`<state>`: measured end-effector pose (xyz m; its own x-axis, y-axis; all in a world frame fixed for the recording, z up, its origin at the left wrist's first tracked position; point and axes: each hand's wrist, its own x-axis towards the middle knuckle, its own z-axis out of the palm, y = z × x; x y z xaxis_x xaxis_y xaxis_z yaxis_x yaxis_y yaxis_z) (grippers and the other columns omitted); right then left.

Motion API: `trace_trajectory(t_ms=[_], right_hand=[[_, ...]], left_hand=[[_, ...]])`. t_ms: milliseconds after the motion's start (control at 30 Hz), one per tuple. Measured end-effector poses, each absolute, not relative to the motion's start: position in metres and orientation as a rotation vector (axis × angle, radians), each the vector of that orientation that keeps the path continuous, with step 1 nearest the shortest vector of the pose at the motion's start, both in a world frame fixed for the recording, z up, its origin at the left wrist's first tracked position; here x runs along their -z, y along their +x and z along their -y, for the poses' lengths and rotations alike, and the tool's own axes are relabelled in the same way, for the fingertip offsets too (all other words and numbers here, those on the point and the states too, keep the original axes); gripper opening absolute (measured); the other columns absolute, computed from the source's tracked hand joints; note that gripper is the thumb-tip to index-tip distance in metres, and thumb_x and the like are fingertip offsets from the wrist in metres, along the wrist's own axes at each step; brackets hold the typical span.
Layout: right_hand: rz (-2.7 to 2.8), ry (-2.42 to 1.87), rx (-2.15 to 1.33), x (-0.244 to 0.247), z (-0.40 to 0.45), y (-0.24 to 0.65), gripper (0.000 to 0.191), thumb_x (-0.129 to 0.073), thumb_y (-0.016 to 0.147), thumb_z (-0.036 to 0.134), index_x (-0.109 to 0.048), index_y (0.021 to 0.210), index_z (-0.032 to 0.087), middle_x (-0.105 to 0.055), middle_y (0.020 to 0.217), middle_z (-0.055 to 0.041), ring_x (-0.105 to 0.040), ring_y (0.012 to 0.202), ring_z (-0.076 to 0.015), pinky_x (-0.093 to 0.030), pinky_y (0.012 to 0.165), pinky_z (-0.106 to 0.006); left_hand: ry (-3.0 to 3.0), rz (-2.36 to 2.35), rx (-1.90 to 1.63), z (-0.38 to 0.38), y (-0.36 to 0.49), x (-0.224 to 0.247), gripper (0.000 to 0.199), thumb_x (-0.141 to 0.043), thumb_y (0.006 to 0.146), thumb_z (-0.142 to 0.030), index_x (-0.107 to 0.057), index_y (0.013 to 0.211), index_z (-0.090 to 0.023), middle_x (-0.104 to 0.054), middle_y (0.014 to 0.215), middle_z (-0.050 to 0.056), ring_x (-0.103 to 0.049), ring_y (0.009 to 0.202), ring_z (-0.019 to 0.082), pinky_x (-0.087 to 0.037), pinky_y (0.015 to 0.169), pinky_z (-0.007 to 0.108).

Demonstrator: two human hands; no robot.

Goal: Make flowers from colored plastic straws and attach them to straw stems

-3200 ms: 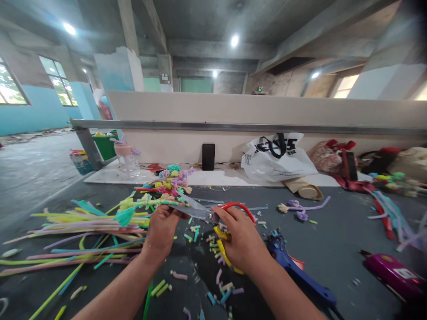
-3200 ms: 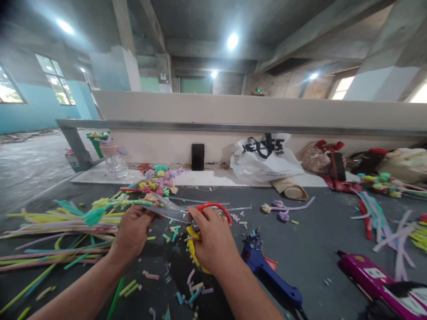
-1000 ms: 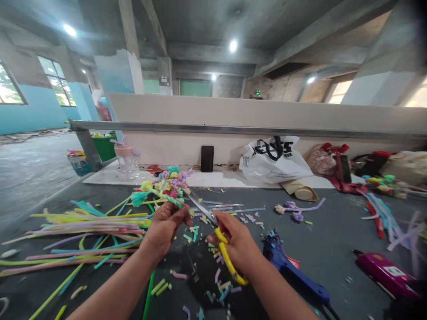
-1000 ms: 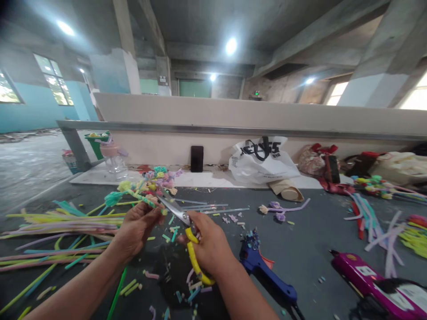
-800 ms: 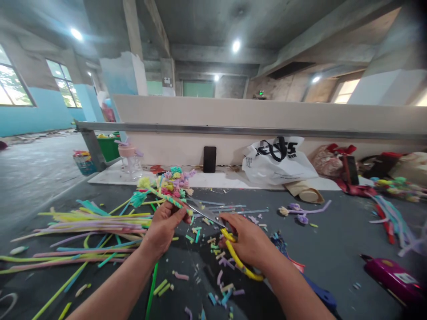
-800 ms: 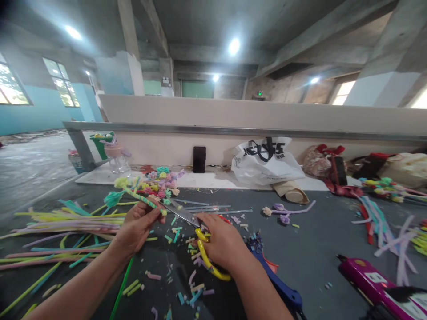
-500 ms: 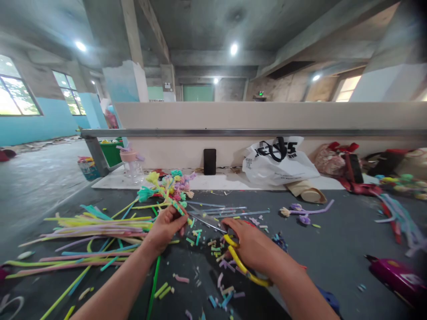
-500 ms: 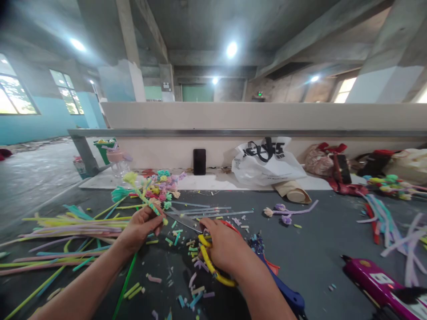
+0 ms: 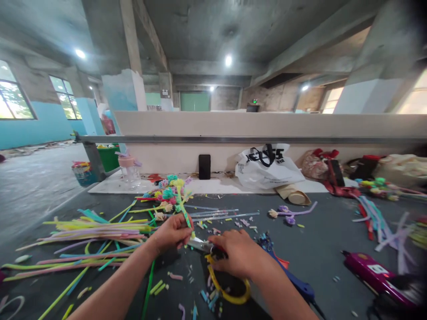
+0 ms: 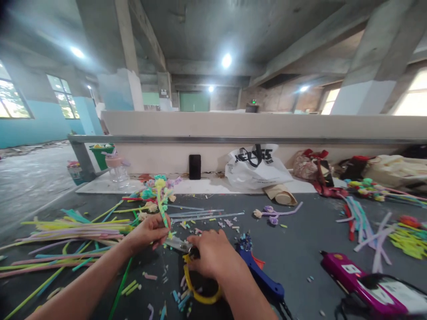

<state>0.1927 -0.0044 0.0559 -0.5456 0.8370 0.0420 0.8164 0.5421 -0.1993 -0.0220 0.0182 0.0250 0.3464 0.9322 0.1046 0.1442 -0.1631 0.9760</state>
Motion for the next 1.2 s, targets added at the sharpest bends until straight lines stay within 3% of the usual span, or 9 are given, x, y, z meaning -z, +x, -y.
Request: trace_trajectory(t_ms=[100, 167, 267, 367, 467, 700, 800, 933, 1200], right_hand=[[2.274, -1.336, -0.241, -0.065, 0.005, 0.177, 0.021, -0.057, 0.074, 0.027, -0.064, 0.093, 0.021, -0.066, 0.087, -0.0072, -0.059, 0.085, -0.0237, -0.039, 0.075, -0.034], [1.933, -1.246, -0.330, -0.067, 0.002, 0.163, 0.022, -0.053, 0.077, 0.023, -0.059, 0.097, 0.019, -0.065, 0.080, -0.0051, -0.059, 0.076, -0.0191, -0.040, 0.070, -0.029], [1.569, -1.074, -0.548, -0.067, -0.005, 0.146, 0.030, -0.065, 0.063, 0.019, -0.058, 0.093, 0.020, -0.063, 0.076, -0.0013, -0.058, 0.074, -0.0181, -0.040, 0.071, -0.028], [1.285, -0.940, -0.893, -0.064, -0.015, 0.142, 0.018, -0.069, 0.057, 0.021, -0.059, 0.072, 0.020, -0.061, 0.063, 0.0007, -0.056, 0.064, -0.0170, -0.041, 0.066, -0.028], [1.209, -0.849, -1.074, -0.062, -0.025, 0.147, 0.016, -0.064, 0.064, 0.031, -0.056, 0.071, 0.018, -0.063, 0.059, -0.0001, -0.057, 0.057, -0.0158, -0.043, 0.060, -0.029], [1.059, -0.656, -1.245, -0.056, -0.043, 0.144, 0.023, -0.068, 0.062, 0.032, -0.053, 0.073, 0.018, -0.061, 0.056, 0.0031, -0.056, 0.053, -0.0117, -0.043, 0.058, -0.024], [1.022, -0.611, -1.286, -0.042, -0.046, 0.140, 0.022, -0.070, 0.062, 0.030, -0.053, 0.070, 0.018, -0.059, 0.057, 0.0042, -0.054, 0.054, -0.0105, -0.042, 0.057, -0.023], [1.025, -0.605, -1.359, -0.023, -0.044, 0.138, 0.021, -0.072, 0.062, 0.029, -0.056, 0.071, 0.017, -0.060, 0.062, 0.0032, -0.054, 0.057, -0.0113, -0.042, 0.058, -0.023], [1.073, -0.649, -1.447, -0.015, -0.046, 0.144, 0.021, -0.074, 0.060, 0.028, -0.059, 0.068, 0.015, -0.061, 0.060, 0.0019, -0.055, 0.057, -0.0121, -0.043, 0.062, -0.025]], left_hand=[[1.715, -1.029, -0.859, -0.013, -0.008, -0.036, 0.010, -0.054, 0.067, -0.027, -0.049, 0.067, -0.017, -0.047, 0.041, -0.007, -0.036, 0.030, 0.006, -0.028, 0.034, 0.018], [1.819, -1.073, -0.847, -0.008, 0.002, -0.044, 0.008, -0.053, 0.063, -0.019, -0.048, 0.057, -0.017, -0.045, 0.039, -0.006, -0.039, 0.033, 0.008, -0.028, 0.038, 0.019], [1.941, -1.163, -0.916, 0.000, 0.015, -0.054, 0.011, -0.052, 0.056, -0.011, -0.047, 0.048, -0.018, -0.048, 0.044, -0.003, -0.046, 0.045, 0.012, -0.030, 0.048, 0.022], [1.974, -1.261, -1.000, 0.007, 0.024, -0.059, 0.008, -0.053, 0.055, -0.010, -0.053, 0.055, -0.018, -0.056, 0.054, 0.001, -0.052, 0.059, 0.017, -0.032, 0.055, 0.025], [1.946, -1.288, -1.042, 0.006, 0.027, -0.061, 0.003, -0.059, 0.059, -0.018, -0.056, 0.059, -0.018, -0.058, 0.059, 0.002, -0.053, 0.059, 0.017, -0.032, 0.054, 0.025], [1.734, -1.172, -1.067, -0.031, 0.012, -0.064, 0.025, -0.059, 0.068, -0.040, -0.049, 0.063, -0.018, -0.042, 0.040, -0.007, -0.038, 0.034, 0.009, -0.027, 0.036, 0.020], [1.667, -1.126, -1.222, -0.039, 0.012, -0.052, 0.024, -0.059, 0.069, -0.039, -0.047, 0.070, -0.018, -0.048, 0.051, -0.006, -0.046, 0.045, 0.009, -0.034, 0.043, 0.019], [1.472, -0.943, -1.464, -0.032, 0.021, -0.025, 0.028, -0.062, 0.070, -0.034, -0.047, 0.088, -0.018, -0.059, 0.080, 0.001, -0.058, 0.074, 0.014, -0.046, 0.065, 0.024], [1.104, -0.748, -1.516, -0.019, 0.037, -0.018, 0.018, -0.065, 0.072, -0.027, -0.059, 0.085, -0.015, -0.063, 0.080, 0.002, -0.058, 0.076, 0.013, -0.046, 0.072, 0.023]])
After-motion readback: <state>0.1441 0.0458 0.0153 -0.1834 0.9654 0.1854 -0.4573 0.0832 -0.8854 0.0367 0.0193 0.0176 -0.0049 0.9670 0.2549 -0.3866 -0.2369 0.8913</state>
